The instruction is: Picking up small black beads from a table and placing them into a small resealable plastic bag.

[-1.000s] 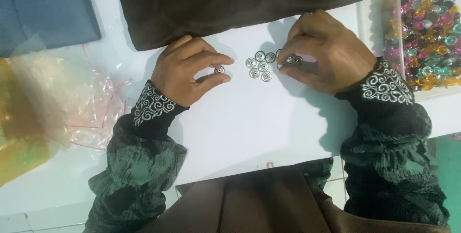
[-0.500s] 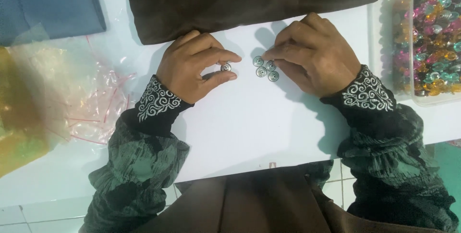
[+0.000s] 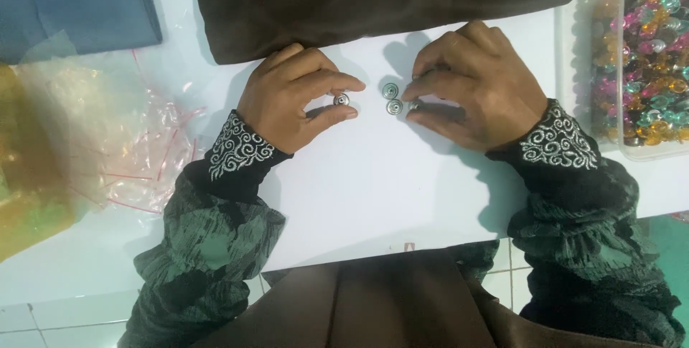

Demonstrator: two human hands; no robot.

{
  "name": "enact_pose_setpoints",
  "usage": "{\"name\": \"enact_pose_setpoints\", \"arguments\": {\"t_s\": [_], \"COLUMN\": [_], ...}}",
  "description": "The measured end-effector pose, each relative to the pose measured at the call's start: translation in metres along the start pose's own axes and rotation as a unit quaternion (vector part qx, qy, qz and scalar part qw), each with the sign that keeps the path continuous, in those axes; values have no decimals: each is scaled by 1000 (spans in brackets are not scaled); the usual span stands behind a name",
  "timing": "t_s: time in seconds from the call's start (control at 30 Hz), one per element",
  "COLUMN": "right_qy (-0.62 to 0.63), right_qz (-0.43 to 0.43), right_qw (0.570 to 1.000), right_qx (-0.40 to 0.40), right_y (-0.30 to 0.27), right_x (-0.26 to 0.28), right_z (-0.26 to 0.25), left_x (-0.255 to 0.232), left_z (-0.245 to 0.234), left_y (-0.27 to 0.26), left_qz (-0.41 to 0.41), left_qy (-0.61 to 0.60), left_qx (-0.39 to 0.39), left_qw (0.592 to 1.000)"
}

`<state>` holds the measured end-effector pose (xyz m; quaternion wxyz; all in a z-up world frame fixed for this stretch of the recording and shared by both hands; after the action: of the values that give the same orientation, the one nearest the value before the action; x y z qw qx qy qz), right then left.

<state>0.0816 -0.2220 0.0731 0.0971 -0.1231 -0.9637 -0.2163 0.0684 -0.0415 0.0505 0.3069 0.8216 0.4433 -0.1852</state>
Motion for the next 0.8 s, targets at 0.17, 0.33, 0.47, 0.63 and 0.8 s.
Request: {"name": "enact_pose_setpoints", "arguments": {"t_s": [0.17,0.33,0.47,0.63,0.8], "right_qy": [-16,-22,-42,-48,-54], "right_qz": [17,-40,-58,-44,-19], "right_qw": [1000,999,997,998,997], "right_qx": [0,-20,-17,-21,-55], "right_y": [2,12,15,13,9], "right_x": [-1,14,20,17,12], "right_z": [-5,-1,2,-2,-11], "left_x": [0,0,-1,-3,-1], "left_z": [0,0,-1,-3,-1], "left_y": [0,0,1,2,1], "left_qz": [-6,-4,-6,-13,-20], "left_qy": [-4,-4,-7,-23,-48], "left_qx": [2,-5,1,1,0], "left_qw": [1000,1000,1000,1000,999]}}
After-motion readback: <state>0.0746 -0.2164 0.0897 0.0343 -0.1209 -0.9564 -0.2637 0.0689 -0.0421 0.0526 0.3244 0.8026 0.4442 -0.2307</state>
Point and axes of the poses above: each hand's wrist, its own y-axis towards the middle knuckle, its own z-axis out of the palm, x = y × z, the point moved 9 cm from there along y, towards the middle knuckle, and after that the axes turned 12 degrees about -z, right-handed, at the moved point
